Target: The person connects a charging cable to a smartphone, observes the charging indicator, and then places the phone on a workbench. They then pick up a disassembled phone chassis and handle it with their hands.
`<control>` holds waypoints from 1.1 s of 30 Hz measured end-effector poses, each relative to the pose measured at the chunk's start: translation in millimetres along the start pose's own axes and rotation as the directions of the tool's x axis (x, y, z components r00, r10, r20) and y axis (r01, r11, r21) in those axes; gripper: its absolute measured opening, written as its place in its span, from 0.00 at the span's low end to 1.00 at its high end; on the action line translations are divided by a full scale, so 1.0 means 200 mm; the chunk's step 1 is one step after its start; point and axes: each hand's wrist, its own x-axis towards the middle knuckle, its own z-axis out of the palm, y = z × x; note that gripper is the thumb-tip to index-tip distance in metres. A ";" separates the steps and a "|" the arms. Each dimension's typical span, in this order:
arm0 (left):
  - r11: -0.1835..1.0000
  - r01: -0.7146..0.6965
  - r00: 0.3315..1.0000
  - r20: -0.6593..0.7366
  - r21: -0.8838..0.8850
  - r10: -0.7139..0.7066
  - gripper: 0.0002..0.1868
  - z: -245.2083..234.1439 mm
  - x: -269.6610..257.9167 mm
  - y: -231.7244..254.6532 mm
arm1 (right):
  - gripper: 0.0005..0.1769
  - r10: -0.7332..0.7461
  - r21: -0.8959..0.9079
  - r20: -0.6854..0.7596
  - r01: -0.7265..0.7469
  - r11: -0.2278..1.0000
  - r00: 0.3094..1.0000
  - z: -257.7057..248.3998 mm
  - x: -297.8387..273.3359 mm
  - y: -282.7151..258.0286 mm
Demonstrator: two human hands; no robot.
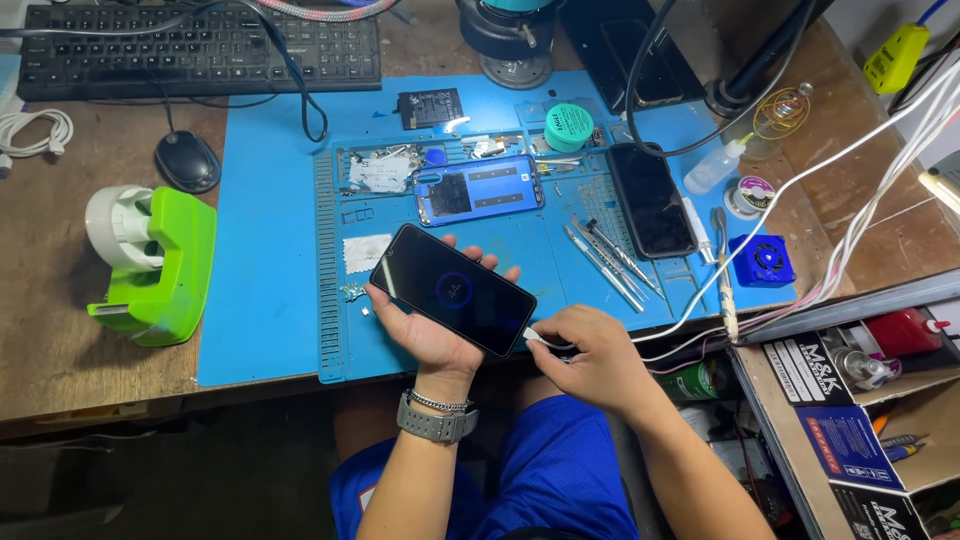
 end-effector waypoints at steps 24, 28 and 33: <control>0.999 0.005 1.000 -0.024 0.036 -0.004 0.52 0.01 -0.01 0.00 | 0.05 0.020 0.091 0.137 -0.033 0.995 0.990 -0.02 0.04 0.01; 0.999 0.019 0.999 -0.034 0.026 -0.018 0.52 0.03 -0.02 0.00 | 0.07 -0.175 -0.231 -0.033 0.162 0.959 0.984 0.06 -0.07 0.04; 0.999 0.012 1.000 -0.029 0.034 -0.011 0.52 0.03 -0.02 0.00 | 0.08 -0.069 0.006 0.024 0.069 0.998 0.997 -0.01 -0.01 0.03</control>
